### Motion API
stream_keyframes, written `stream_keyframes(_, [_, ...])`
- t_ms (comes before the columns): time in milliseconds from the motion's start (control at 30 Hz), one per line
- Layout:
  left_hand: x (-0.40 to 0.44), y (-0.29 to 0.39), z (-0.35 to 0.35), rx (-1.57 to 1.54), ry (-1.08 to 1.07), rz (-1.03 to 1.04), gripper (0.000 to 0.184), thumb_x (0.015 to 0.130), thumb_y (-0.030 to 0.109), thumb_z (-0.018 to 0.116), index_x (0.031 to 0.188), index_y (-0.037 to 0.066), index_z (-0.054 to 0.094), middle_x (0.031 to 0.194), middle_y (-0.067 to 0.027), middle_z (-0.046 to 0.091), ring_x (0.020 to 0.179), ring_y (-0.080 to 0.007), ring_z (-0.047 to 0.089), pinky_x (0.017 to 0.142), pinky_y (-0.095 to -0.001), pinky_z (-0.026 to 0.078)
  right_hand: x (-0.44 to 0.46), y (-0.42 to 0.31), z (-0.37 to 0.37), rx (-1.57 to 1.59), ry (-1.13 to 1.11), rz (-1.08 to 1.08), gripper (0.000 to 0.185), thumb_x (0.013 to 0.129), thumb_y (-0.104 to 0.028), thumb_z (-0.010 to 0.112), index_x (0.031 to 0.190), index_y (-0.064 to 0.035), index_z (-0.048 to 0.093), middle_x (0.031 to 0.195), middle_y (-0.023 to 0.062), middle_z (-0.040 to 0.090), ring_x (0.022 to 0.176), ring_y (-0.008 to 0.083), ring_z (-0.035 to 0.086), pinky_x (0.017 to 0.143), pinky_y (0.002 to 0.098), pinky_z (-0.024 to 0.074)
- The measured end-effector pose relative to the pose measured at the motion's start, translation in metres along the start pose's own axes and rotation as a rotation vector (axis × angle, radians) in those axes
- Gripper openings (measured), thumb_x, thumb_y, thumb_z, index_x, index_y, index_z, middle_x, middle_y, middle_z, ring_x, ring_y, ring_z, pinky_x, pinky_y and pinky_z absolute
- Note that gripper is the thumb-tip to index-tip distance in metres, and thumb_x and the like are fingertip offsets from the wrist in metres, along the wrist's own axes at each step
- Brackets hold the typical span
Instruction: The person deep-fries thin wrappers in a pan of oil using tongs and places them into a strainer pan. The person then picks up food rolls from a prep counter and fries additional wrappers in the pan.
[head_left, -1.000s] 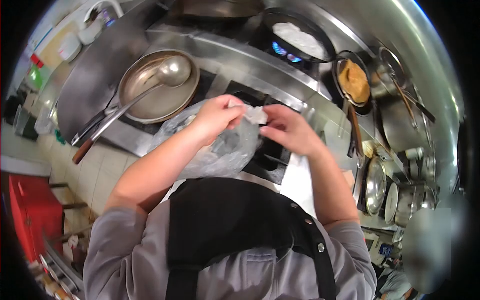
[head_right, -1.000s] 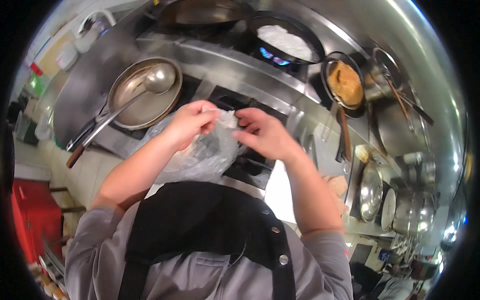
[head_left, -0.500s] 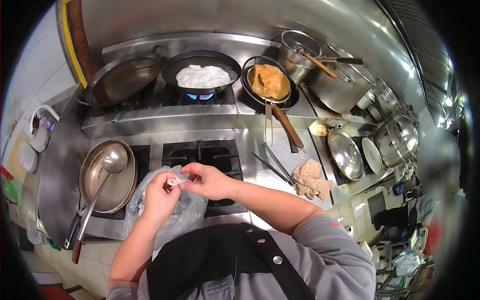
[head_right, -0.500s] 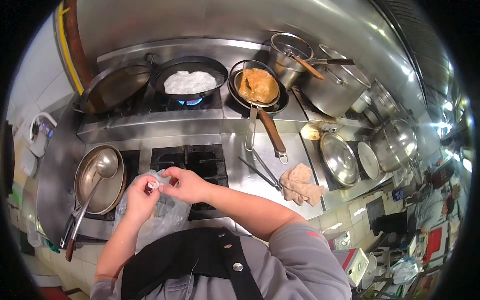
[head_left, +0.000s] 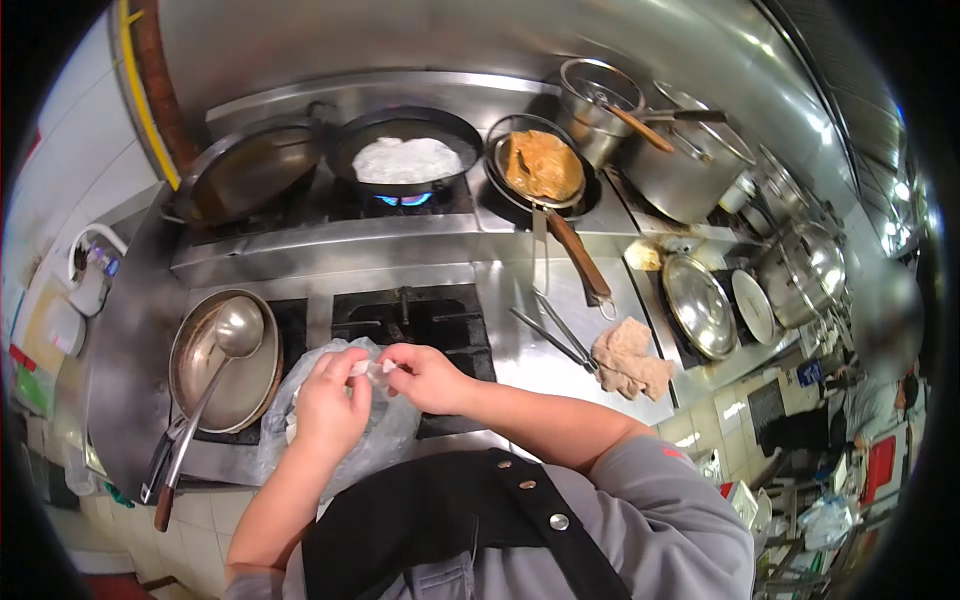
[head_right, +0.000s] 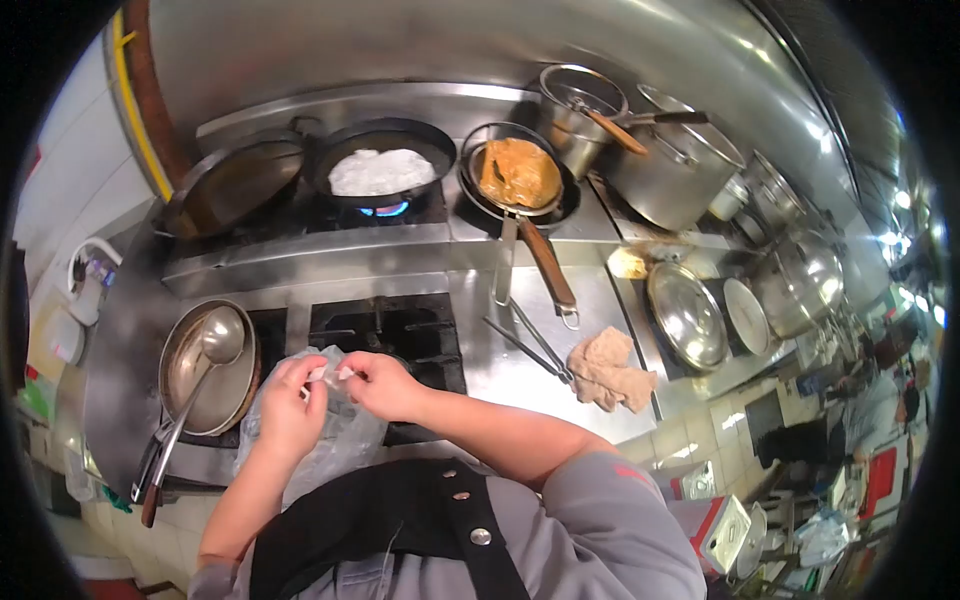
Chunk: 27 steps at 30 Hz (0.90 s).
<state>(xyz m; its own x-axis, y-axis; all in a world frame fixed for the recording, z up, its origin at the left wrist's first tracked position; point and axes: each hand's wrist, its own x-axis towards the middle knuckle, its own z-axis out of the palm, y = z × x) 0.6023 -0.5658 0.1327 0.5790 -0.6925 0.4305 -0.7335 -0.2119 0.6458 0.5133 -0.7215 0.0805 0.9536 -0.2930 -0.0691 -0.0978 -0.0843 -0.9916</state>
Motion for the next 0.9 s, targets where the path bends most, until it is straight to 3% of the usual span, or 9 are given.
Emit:
stream_keyframes(100, [0.002, -0.006, 0.002, 0.006, 0.028, -0.010, 0.018, 0.087, 0.005, 0.059, 0.103, 0.005, 0.067, 0.091, -0.0165, 0.066, 0.079, -0.0348, 0.066, 0.069, -0.0392, 0.054, -0.001, 0.004, 0.001, 0.025, -0.043, 0.051, 0.016, 0.092, -0.005, 0.052, 0.105, -0.0013, 0.062, 0.090, 0.0038, 0.064, 0.081, 0.0124, 0.065, 0.073, 0.0290, 0.0546])
stream_keyframes(133, [0.001, -0.016, 0.006, -0.021, 0.038, -0.002, 0.016, 0.091, 0.007, 0.060, 0.106, 0.004, 0.067, 0.091, -0.0121, 0.068, 0.077, -0.0244, 0.067, 0.067, -0.0335, 0.052, -0.003, 0.005, 0.001, 0.057, -0.054, 0.080, 0.015, 0.093, -0.006, 0.054, 0.105, -0.0018, 0.062, 0.090, 0.0042, 0.065, 0.079, 0.0126, 0.066, 0.074, 0.0284, 0.0558])
stream_keyframes(233, [-0.002, -0.033, 0.015, -0.497, -0.039, -0.301, 0.017, 0.092, 0.012, 0.064, 0.105, 0.002, 0.066, 0.089, -0.0067, 0.068, 0.077, -0.0160, 0.066, 0.066, -0.0316, 0.052, -0.006, 0.002, 0.002, 0.177, -0.021, 0.191, 0.015, 0.094, -0.008, 0.055, 0.106, -0.0018, 0.063, 0.090, 0.0043, 0.065, 0.077, 0.0123, 0.066, 0.071, 0.0279, 0.0561])
stream_keyframes(333, [-0.008, -0.030, 0.021, -0.378, -0.032, -0.208, 0.019, 0.091, 0.015, 0.068, 0.104, 0.001, 0.066, 0.085, -0.0022, 0.067, 0.075, -0.0090, 0.062, 0.065, -0.0282, 0.050, -0.006, -0.005, -0.001, -0.005, 0.021, 0.177, 0.015, 0.093, -0.007, 0.058, 0.106, -0.0017, 0.063, 0.083, 0.0030, 0.064, 0.070, 0.0104, 0.064, 0.061, 0.0262, 0.0520])
stream_keyframes(467, [-0.004, -0.024, 0.008, -0.336, -0.364, -0.412, 0.024, 0.088, 0.020, 0.071, 0.099, -0.001, 0.065, 0.082, -0.0045, 0.067, 0.073, -0.0118, 0.060, 0.066, -0.0261, 0.048, -0.007, -0.002, -0.006, -0.108, 0.016, 0.131, 0.019, 0.089, -0.010, 0.064, 0.106, -0.0020, 0.064, 0.077, 0.0022, 0.064, 0.066, 0.0093, 0.062, 0.058, 0.0252, 0.0484])
stream_keyframes(667, [-0.009, -0.050, 0.023, -0.752, -0.250, -0.433, 0.013, 0.095, 0.012, 0.062, 0.101, 0.000, 0.065, 0.088, -0.0037, 0.069, 0.078, -0.0105, 0.065, 0.068, -0.0245, 0.050, -0.010, -0.006, -0.016, -0.102, 0.006, 0.168, 0.015, 0.089, -0.011, 0.063, 0.101, -0.0020, 0.065, 0.071, 0.0023, 0.061, 0.063, 0.0094, 0.060, 0.057, 0.0268, 0.0468])
stream_keyframes(900, [-0.001, -0.048, 0.009, -1.062, -0.215, -0.814, 0.017, 0.098, 0.015, 0.060, 0.108, 0.002, 0.063, 0.102, -0.0085, 0.069, 0.090, -0.0152, 0.068, 0.074, -0.0275, 0.055, -0.010, -0.003, -0.026, -0.054, -0.036, 0.262, 0.018, 0.093, -0.012, 0.062, 0.109, -0.0031, 0.063, 0.085, 0.0037, 0.065, 0.074, 0.0105, 0.065, 0.064, 0.0255, 0.0531])
